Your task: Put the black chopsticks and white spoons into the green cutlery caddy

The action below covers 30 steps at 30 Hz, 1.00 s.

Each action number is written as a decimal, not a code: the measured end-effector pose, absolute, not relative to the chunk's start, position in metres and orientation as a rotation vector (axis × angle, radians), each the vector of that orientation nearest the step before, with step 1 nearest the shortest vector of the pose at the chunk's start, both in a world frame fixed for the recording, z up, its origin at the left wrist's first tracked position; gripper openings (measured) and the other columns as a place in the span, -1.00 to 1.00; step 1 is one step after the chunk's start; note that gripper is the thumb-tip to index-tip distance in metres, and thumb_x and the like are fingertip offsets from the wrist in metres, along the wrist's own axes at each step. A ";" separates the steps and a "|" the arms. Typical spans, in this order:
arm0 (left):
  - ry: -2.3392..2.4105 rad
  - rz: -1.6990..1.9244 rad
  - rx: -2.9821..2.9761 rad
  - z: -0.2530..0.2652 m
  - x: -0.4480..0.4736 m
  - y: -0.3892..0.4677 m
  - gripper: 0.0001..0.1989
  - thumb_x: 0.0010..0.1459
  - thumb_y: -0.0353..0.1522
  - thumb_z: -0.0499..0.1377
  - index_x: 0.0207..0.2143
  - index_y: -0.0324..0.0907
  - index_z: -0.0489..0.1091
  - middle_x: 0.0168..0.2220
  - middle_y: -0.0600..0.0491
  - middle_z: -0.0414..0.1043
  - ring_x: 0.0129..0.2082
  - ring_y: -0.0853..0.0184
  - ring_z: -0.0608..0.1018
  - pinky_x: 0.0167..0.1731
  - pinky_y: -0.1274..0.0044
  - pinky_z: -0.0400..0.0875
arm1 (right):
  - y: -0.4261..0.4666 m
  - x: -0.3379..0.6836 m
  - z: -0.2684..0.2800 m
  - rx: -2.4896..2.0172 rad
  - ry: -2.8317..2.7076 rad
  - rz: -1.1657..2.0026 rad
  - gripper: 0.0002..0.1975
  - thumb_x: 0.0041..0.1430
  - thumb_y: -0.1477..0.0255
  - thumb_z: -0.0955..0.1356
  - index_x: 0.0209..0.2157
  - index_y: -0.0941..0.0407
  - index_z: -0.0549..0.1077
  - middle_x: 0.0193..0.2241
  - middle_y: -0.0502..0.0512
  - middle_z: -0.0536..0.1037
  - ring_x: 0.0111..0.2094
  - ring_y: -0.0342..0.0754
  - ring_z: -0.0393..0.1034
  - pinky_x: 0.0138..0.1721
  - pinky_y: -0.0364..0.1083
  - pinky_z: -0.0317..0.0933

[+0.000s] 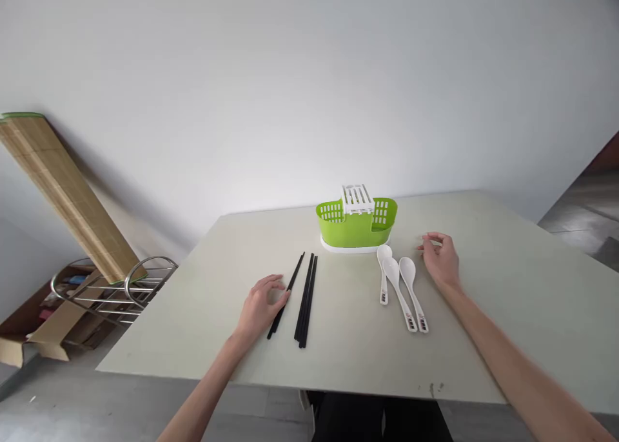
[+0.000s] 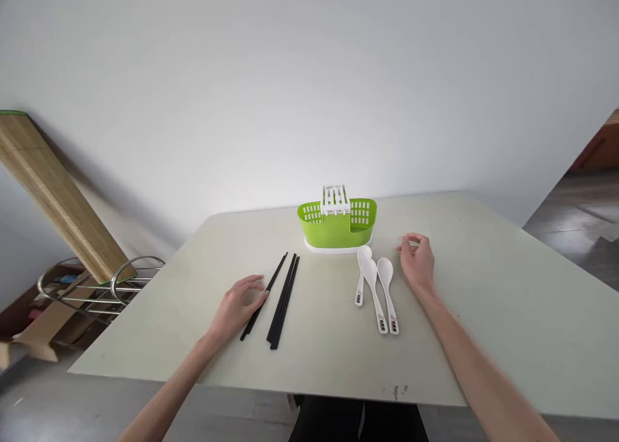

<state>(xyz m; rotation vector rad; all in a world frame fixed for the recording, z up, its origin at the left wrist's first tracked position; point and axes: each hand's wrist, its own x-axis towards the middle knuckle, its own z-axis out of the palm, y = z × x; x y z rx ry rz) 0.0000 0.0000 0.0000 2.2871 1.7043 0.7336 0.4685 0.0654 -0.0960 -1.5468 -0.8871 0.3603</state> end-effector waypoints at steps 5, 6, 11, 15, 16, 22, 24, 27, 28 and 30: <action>1.793 0.530 2.422 0.018 -0.030 0.009 -0.77 0.25 -0.11 0.18 -0.35 0.00 0.53 0.08 0.06 0.59 0.14 0.05 0.56 0.11 0.21 0.50 | 0.063 0.466 -0.092 -1.568 -0.881 0.356 -0.67 0.20 0.17 0.33 -0.07 0.05 0.37 -0.04 0.16 0.60 -0.32 0.00 0.58 -0.14 0.04 0.40; 1.809 0.482 2.463 0.021 -0.035 0.010 -0.79 0.24 -0.14 0.19 -0.36 0.00 0.53 0.03 0.05 0.61 0.13 0.02 0.56 0.09 0.20 0.51 | 0.063 0.465 -0.092 -1.570 -0.879 0.356 -0.66 0.19 0.17 0.33 -0.08 0.05 0.37 -0.04 0.17 0.60 -0.32 0.00 0.58 -0.14 0.04 0.40; 1.906 0.089 2.646 0.034 -0.044 0.006 -0.80 0.21 -0.39 0.13 -0.38 -0.08 0.56 -0.17 -0.08 0.66 0.24 -0.09 0.46 0.11 0.17 0.44 | 0.062 0.465 -0.092 -1.593 -0.896 0.357 -0.64 0.19 0.15 0.33 -0.08 0.07 0.38 -0.15 0.15 0.62 -0.32 0.03 0.57 -0.11 0.05 0.36; 1.896 -0.084 2.709 0.043 -0.038 0.000 -0.73 0.21 -0.51 0.07 -0.37 -0.17 0.57 -0.15 -0.17 0.64 0.23 -0.06 0.47 0.12 0.21 0.38 | 0.062 0.466 -0.092 -1.613 -0.879 0.366 -0.64 0.18 0.16 0.32 -0.08 0.08 0.39 -0.22 0.13 0.62 -0.33 0.03 0.55 -0.10 0.05 0.34; 1.889 -0.079 2.709 0.045 -0.037 0.000 -0.73 0.21 -0.50 0.07 -0.38 -0.17 0.57 -0.15 -0.18 0.64 0.21 -0.06 0.48 0.12 0.21 0.37 | 0.062 0.466 -0.092 -1.613 -0.877 0.367 -0.65 0.18 0.17 0.32 -0.08 0.08 0.39 -0.23 0.13 0.62 -0.33 0.03 0.55 -0.10 0.05 0.34; 1.890 0.369 2.556 0.055 -0.038 0.003 -0.78 0.27 -0.30 0.12 -0.33 -0.11 0.56 -0.17 -0.12 0.65 -0.02 -0.02 0.62 0.01 0.22 0.43 | 0.062 0.467 -0.094 -1.603 -0.873 0.362 -0.65 0.17 0.18 0.32 -0.08 0.08 0.39 -0.21 0.14 0.62 -0.35 0.03 0.55 -0.11 0.06 0.35; 1.867 0.626 2.349 0.058 -0.036 0.006 -0.74 0.31 -0.16 0.12 -0.22 -0.09 0.53 -0.18 -0.06 0.66 -0.14 0.05 0.67 -0.11 0.29 0.50 | 0.063 0.468 -0.096 -1.597 -0.877 0.367 -0.66 0.16 0.19 0.33 -0.09 0.07 0.39 -0.17 0.14 0.62 -0.33 0.03 0.56 -0.11 0.05 0.36; 1.732 0.968 1.947 0.062 -0.027 0.011 -0.63 0.29 0.00 0.17 -0.15 -0.09 0.47 -0.18 -0.04 0.67 -0.25 0.12 0.71 -0.20 0.36 0.56 | 0.064 0.470 -0.099 -1.579 -0.879 0.381 -0.66 0.14 0.21 0.34 -0.08 0.06 0.38 -0.12 0.12 0.61 -0.31 0.02 0.58 -0.14 0.03 0.39; 1.662 1.067 1.833 0.063 -0.024 0.012 -0.61 0.27 0.02 0.20 -0.14 -0.10 0.45 -0.15 -0.05 0.67 -0.24 0.12 0.71 -0.17 0.35 0.58 | 0.064 0.470 -0.100 -1.576 -0.878 0.384 -0.66 0.14 0.21 0.34 -0.08 0.06 0.38 -0.12 0.12 0.61 -0.30 0.01 0.59 -0.16 0.02 0.40; 1.526 1.231 1.667 0.062 -0.018 0.013 -0.57 0.22 0.02 0.27 -0.12 -0.13 0.42 -0.09 -0.08 0.65 -0.18 0.11 0.72 -0.08 0.30 0.59 | 0.064 0.471 -0.101 -1.572 -0.881 0.384 -0.67 0.13 0.22 0.34 -0.08 0.06 0.38 -0.12 0.12 0.61 -0.30 0.01 0.59 -0.17 0.02 0.41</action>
